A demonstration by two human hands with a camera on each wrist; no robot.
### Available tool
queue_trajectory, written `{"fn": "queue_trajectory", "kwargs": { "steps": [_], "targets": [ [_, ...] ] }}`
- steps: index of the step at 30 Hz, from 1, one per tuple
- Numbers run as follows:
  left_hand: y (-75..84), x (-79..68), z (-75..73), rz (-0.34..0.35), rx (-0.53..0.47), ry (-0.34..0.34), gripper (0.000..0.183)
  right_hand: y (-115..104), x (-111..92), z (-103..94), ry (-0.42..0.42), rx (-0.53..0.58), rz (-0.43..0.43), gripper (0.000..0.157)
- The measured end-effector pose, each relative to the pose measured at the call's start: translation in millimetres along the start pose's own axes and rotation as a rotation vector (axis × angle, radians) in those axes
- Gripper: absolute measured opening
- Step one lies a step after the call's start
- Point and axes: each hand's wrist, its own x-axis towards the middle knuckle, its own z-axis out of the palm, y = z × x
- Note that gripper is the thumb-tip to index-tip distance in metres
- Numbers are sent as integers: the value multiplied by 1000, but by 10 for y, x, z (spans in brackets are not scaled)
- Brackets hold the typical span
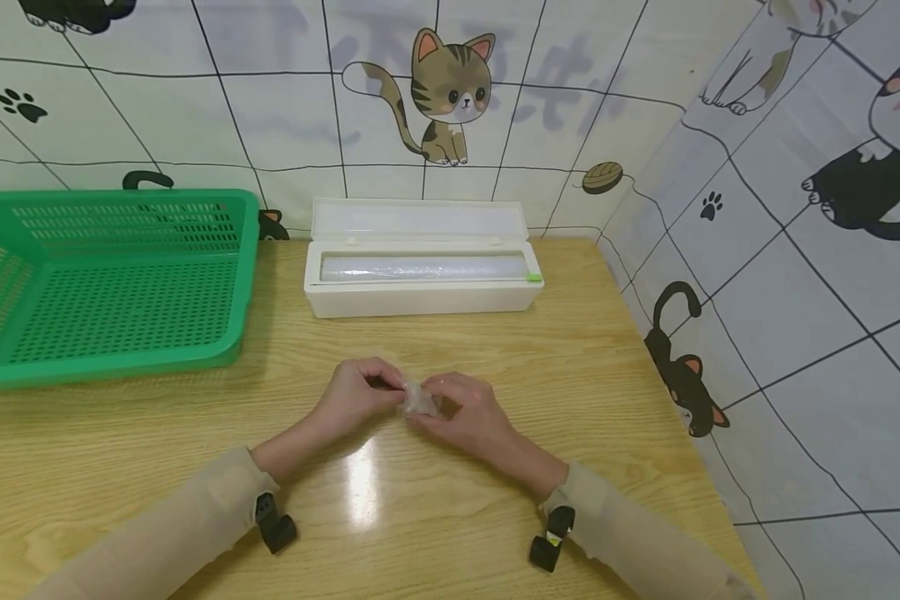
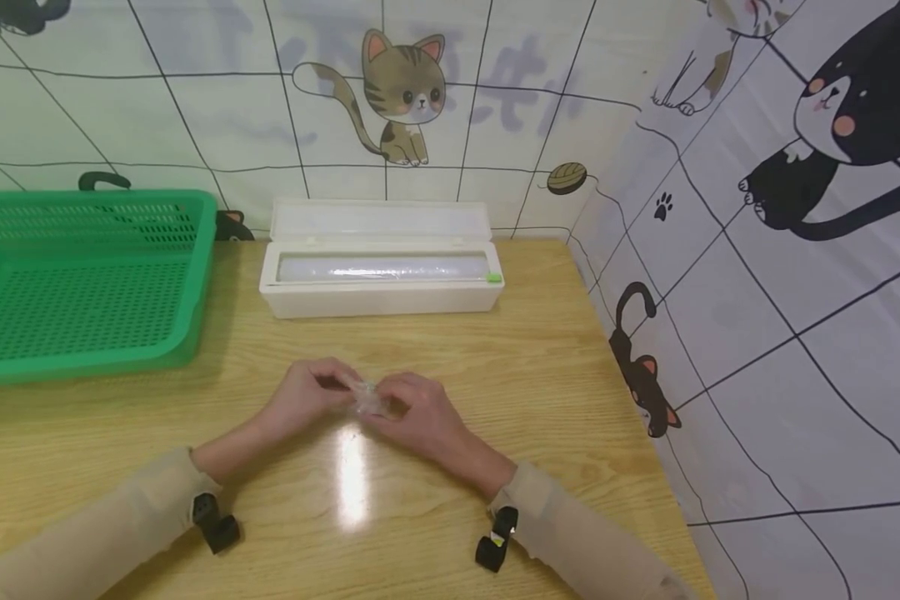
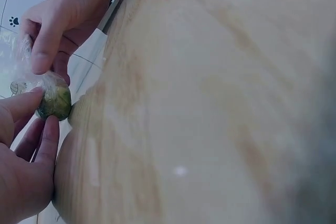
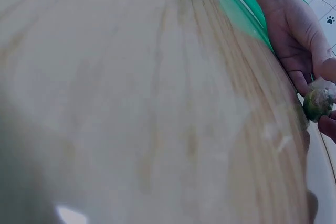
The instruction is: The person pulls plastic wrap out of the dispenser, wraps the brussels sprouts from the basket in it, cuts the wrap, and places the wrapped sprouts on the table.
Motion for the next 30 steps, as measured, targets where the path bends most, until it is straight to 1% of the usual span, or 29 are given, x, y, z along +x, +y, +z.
{"fn": "queue_trajectory", "kwargs": {
  "steps": [3, 5, 7, 9, 14, 17, 20, 23, 25, 28, 30],
  "targets": [
    [-12, 0, -6, 13, -3, -8, 12, 0, 15, 13, 28, 40, -33, 22],
    [-17, 0, -8, 17, 4, -16, 12, 0, 24, 16, 43, 61, -50, 21],
    [-22, 0, -13, 21, 10, -23, 12, -13, 30, 12, 48, 80, -37, 21],
    [-20, -3, -15, 22, 20, -29, 11, -27, 29, 11, 52, 85, -7, 20],
    [2, -21, -22, 0, 38, -42, 11, -67, 23, 19, 59, 120, 111, 16],
    [19, -31, -29, -32, 27, -47, 10, -90, 25, 18, 62, 144, 173, 12],
    [33, -37, -33, -50, 7, -50, 9, -96, 27, 9, 58, 144, 212, 9],
    [33, -40, -31, -47, 0, -39, 8, -81, 26, 2, 54, 140, 210, 8],
    [30, -39, -26, -42, 2, -22, 8, -77, 32, -1, 48, 135, 191, 8],
    [30, -40, -15, -48, 1, 7, 8, -79, 45, 6, 42, 126, 152, 8],
    [38, -41, -9, -65, -4, 22, 9, -94, 58, 7, 35, 119, 143, 7]
  ]
}}
